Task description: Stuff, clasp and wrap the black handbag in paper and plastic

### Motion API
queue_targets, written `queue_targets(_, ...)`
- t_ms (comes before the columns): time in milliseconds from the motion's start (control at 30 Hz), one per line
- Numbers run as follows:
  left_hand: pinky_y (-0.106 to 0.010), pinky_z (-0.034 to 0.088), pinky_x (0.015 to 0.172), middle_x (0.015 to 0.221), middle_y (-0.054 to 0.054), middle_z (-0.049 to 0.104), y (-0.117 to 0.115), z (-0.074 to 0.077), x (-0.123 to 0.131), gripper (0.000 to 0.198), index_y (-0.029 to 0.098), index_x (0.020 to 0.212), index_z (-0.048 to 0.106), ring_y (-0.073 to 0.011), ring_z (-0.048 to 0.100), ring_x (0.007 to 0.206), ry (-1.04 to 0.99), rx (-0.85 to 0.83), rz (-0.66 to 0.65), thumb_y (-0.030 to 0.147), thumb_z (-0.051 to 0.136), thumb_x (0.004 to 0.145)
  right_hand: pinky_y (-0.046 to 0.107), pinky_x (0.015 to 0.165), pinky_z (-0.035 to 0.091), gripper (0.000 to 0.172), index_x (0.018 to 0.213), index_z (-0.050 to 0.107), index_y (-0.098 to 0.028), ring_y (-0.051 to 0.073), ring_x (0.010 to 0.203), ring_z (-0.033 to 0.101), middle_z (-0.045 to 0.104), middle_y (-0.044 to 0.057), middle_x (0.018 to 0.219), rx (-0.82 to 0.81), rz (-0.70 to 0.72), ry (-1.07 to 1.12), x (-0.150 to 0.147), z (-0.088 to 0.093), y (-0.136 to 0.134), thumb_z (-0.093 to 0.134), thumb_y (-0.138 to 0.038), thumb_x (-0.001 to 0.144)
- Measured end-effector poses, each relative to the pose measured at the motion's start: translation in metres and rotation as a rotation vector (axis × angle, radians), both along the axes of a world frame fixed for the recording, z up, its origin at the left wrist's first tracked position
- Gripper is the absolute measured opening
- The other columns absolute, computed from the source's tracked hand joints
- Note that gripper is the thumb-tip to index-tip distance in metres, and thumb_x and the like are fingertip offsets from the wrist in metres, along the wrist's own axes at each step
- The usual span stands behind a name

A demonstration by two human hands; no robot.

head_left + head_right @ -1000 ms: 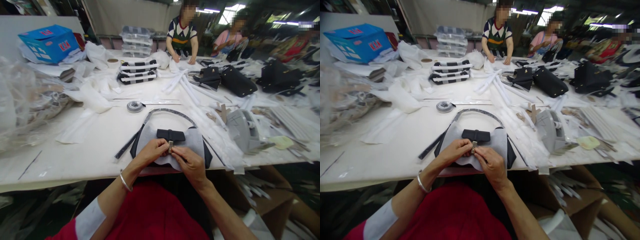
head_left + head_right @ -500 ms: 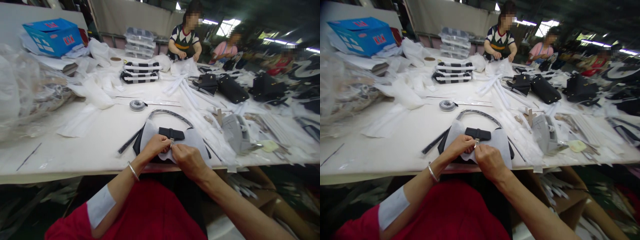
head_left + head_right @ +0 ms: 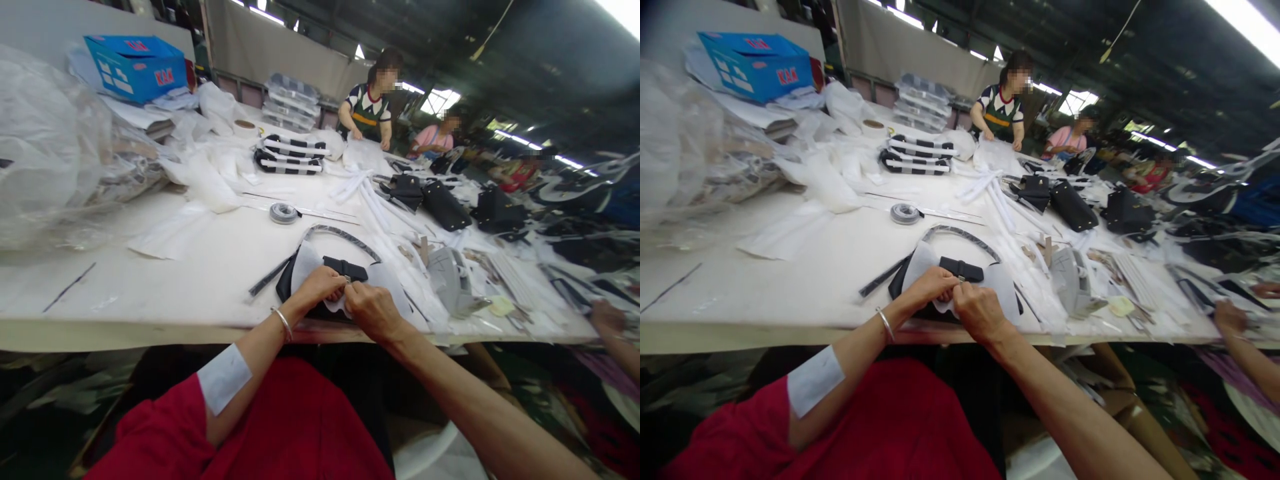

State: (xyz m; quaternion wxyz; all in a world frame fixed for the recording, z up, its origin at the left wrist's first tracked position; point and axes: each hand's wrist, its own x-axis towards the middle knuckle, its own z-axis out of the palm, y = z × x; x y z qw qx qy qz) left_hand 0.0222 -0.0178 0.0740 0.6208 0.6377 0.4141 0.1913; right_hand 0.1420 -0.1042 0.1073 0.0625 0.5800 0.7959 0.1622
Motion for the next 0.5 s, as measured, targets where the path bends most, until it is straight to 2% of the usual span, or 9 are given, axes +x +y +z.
queue_targets(267, -0.019, 0.040, 0.048, 0.048, 0.000, 0.056, 0.001, 0.000, 0.001, 0.025, 0.015, 0.055, 0.058, -0.0126, 0.056, 0.050, 0.016, -0.016, -0.018, 0.024, 0.051, 0.077, 0.031, 0.052, 0.021, 0.018, 0.076, 0.063, -0.015, 0.015, 0.058, 0.054, 0.063, 0.005, 0.070, 0.114, 0.025, 0.031, 0.009, -0.011, 0.001, 0.048, -0.008, 0.085)
queue_targets(500, -0.020, 0.040, 0.049, 0.052, 0.000, 0.059, 0.003, -0.009, -0.001, 0.020, 0.015, 0.062, 0.061, -0.0119, 0.056, 0.051, -0.035, -0.024, -0.026, 0.026, 0.053, 0.077, 0.028, 0.055, 0.027, 0.018, 0.075, 0.061, -0.017, 0.013, 0.061, 0.056, 0.062, 0.002, 0.070, 0.186, 0.013, 0.258, 0.026, -0.021, 0.005, 0.048, -0.014, 0.088)
